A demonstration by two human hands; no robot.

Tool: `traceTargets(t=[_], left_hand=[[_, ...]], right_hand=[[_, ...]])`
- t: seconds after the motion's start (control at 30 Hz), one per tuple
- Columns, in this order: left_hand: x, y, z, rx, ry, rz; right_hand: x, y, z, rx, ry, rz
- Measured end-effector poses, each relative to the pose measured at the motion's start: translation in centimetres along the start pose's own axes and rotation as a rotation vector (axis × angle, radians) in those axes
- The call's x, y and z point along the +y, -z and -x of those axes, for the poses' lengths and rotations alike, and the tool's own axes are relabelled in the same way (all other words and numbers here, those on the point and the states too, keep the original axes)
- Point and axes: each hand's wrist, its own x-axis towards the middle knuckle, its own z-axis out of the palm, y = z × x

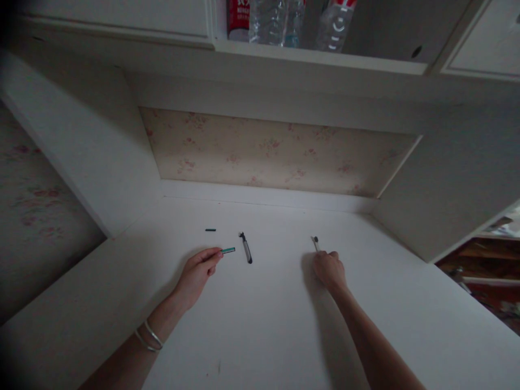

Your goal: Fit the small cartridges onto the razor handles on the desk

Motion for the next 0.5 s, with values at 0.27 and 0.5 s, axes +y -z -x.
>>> traceTargets(t=[0.27, 0.5], left_hand=[[0.3, -0.5, 0.5, -0.009, 0.032, -0.07], [0.2, -0.4, 0.5, -0.054, 0.002, -0.106]], right_hand=[[-5.5, 2.7, 4.9, 0.335, 0.495, -0.423], [-14.1, 5.5, 10.6, 0.366, 0.898, -0.442]])
